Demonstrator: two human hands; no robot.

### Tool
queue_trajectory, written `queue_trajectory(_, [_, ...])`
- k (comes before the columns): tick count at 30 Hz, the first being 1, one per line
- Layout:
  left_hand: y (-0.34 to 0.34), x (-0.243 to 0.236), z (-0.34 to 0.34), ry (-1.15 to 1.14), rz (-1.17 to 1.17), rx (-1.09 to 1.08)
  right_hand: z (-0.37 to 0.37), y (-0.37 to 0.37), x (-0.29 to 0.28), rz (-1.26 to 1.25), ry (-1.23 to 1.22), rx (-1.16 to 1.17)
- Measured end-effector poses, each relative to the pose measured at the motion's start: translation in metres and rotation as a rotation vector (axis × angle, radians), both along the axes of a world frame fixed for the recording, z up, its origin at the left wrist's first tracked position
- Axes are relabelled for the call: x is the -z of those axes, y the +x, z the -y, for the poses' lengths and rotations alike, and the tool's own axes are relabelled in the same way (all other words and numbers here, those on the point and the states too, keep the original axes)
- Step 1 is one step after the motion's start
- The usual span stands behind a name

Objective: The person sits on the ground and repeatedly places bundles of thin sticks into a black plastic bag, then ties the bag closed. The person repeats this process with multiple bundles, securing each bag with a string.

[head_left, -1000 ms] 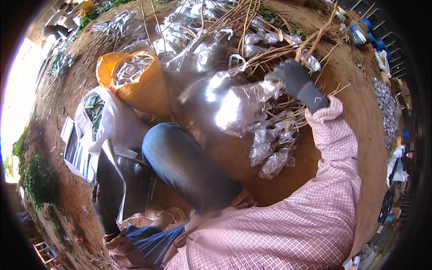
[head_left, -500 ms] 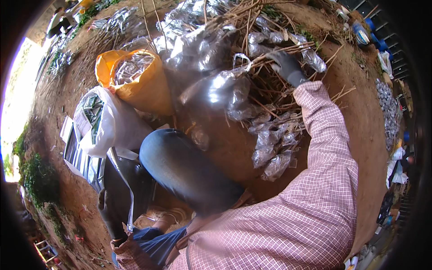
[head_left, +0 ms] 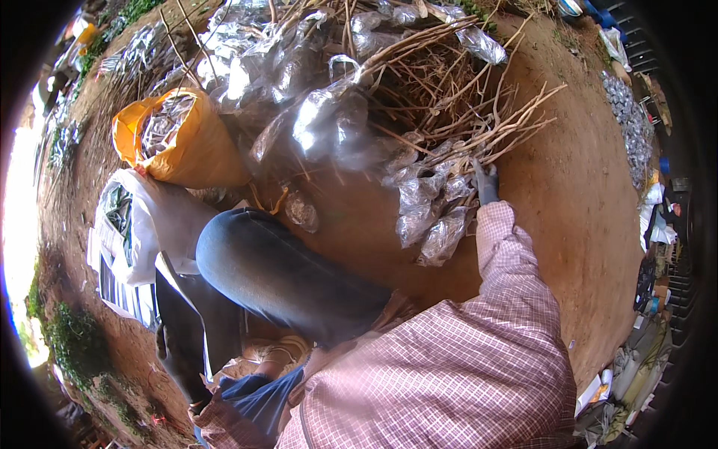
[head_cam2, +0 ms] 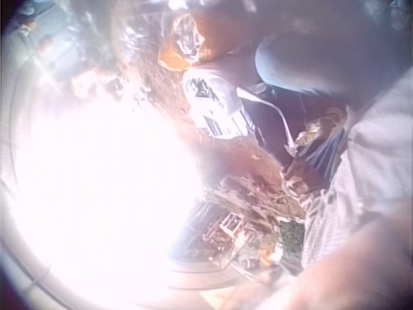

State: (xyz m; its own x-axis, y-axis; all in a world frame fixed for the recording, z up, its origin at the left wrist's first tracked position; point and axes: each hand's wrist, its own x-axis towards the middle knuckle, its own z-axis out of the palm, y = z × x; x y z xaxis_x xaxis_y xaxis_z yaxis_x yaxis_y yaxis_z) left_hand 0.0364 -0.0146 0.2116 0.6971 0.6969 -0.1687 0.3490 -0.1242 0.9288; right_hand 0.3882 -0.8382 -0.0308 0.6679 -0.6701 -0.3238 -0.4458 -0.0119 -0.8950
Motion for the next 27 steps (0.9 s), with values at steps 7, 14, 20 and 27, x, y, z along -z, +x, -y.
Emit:
queue_trajectory(7, [0.001,-0.008,0.001,0.045,0.028,0.066,-0.022,0.004,-0.065,0.130,0.128,-0.203])
queue_trajectory(14, [0.005,-0.010,0.015,-0.083,0.103,0.018,-0.090,-0.032,-0.276,0.470,-0.006,-0.345])
queue_trajectory(20, [0.030,-0.016,0.071,0.145,-0.092,-0.046,-0.272,-0.097,-0.384,0.470,0.533,-0.652])
queue_trajectory(27, [0.021,-0.005,0.090,-0.213,0.357,-0.278,-0.426,-0.145,-0.340,0.070,0.840,-1.124])
